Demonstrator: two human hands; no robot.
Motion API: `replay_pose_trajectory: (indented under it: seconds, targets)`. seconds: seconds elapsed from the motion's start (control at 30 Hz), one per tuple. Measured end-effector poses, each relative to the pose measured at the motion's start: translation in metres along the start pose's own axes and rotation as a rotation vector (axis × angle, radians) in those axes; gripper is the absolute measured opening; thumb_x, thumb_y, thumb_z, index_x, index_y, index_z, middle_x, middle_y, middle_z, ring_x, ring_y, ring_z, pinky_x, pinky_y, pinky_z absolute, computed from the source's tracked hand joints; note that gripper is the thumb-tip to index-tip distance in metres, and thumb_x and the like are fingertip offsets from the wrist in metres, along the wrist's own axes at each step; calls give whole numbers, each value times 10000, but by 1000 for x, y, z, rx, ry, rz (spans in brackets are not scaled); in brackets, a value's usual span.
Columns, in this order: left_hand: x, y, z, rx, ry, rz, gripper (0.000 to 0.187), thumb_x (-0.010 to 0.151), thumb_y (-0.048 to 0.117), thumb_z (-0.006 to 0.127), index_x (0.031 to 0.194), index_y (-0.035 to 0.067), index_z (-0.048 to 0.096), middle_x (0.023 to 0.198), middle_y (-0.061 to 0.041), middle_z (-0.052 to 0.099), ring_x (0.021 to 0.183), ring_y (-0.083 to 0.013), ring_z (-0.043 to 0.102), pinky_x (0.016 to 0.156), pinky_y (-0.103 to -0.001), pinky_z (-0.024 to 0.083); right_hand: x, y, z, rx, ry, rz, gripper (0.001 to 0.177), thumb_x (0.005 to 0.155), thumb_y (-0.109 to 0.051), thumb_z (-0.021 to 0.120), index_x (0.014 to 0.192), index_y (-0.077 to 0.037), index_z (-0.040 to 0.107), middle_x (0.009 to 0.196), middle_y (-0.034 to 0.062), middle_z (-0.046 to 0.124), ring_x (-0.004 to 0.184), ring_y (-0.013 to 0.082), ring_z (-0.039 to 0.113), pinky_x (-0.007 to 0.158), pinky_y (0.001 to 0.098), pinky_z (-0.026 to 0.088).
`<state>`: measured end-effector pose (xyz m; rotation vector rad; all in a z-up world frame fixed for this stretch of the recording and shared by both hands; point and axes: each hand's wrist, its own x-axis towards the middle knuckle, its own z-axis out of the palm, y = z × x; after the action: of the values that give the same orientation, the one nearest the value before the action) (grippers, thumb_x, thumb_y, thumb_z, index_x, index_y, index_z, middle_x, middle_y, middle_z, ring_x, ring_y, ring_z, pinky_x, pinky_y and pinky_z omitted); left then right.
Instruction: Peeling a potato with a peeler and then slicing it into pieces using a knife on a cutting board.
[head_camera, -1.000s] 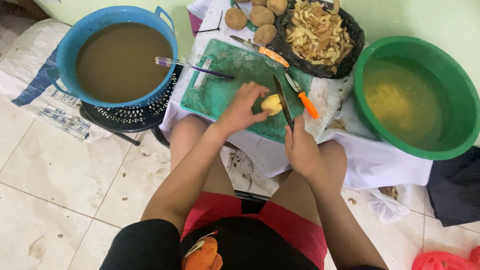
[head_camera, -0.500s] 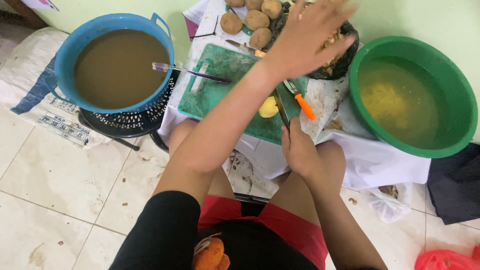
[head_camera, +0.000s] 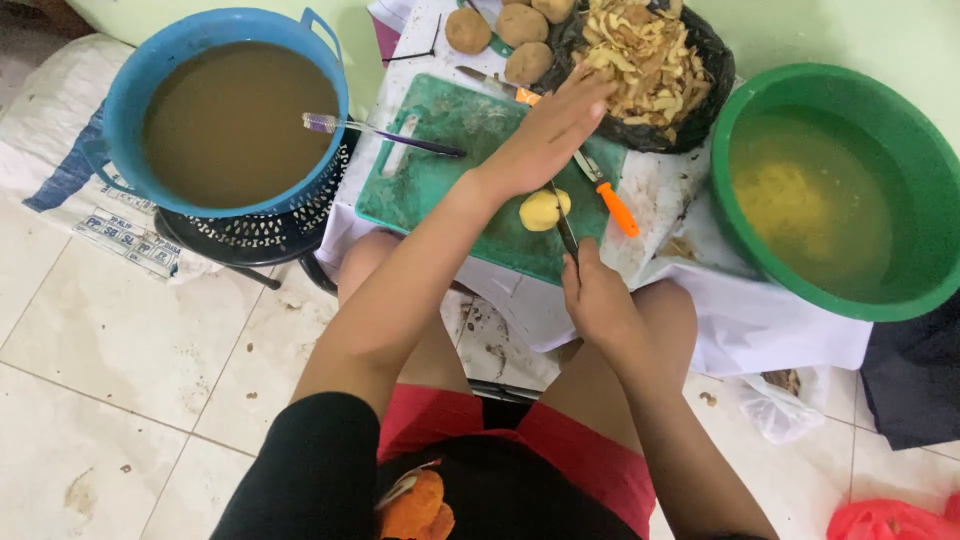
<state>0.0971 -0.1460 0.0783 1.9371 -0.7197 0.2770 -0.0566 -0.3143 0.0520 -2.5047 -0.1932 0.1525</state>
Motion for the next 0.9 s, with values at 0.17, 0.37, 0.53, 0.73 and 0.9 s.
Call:
replay_pose_trajectory:
  seconds: [0.17,0.37,0.53,0.73,0.9]
  targets:
    - [-39,-5,-12,86,-334,-63,679,1118,559,167,1600,149,412,1673,-136,301,1573,-342,36,1237,-584,-111,14,16,5,-122,-88,-5,351,1121,-347,313,1140,-31,466,740,270,669,768,475,716,584,535,554]
    - [-41,-15,-7,313,-506,-137,760,1071,622,85,1565,170,444,1659,-78,326,1575,-306,77,1234,-581,-127,21,29,16,-139,-140,13,377,1126,-378,305,1060,-61,498,720,222,677,740,416,727,567,493,552]
    - [-42,9,-17,194,-370,-131,708,1077,607,290,1573,116,408,1658,-120,328,1568,-340,156,1207,-645,-123,24,29,13,-147,-185,46,415,1111,-367,302,1150,-11,512,814,300,699,833,488,722,638,557,571]
    - [-57,-11,16,366,-323,152,492,1054,472,549,1425,150,586,1466,-114,590,1505,-298,338,1214,-662,17,28,30,13,-180,-246,49,389,1096,-341,335,1168,-7,521,845,313,711,866,498,723,677,581,575]
    - [-60,-41,32,364,-252,204,340,1059,317,543,1371,222,640,1353,-71,682,1464,-289,418,1224,-629,74,19,25,2,-165,-228,30,387,1104,-302,310,1108,10,539,829,310,707,789,445,737,650,523,588]
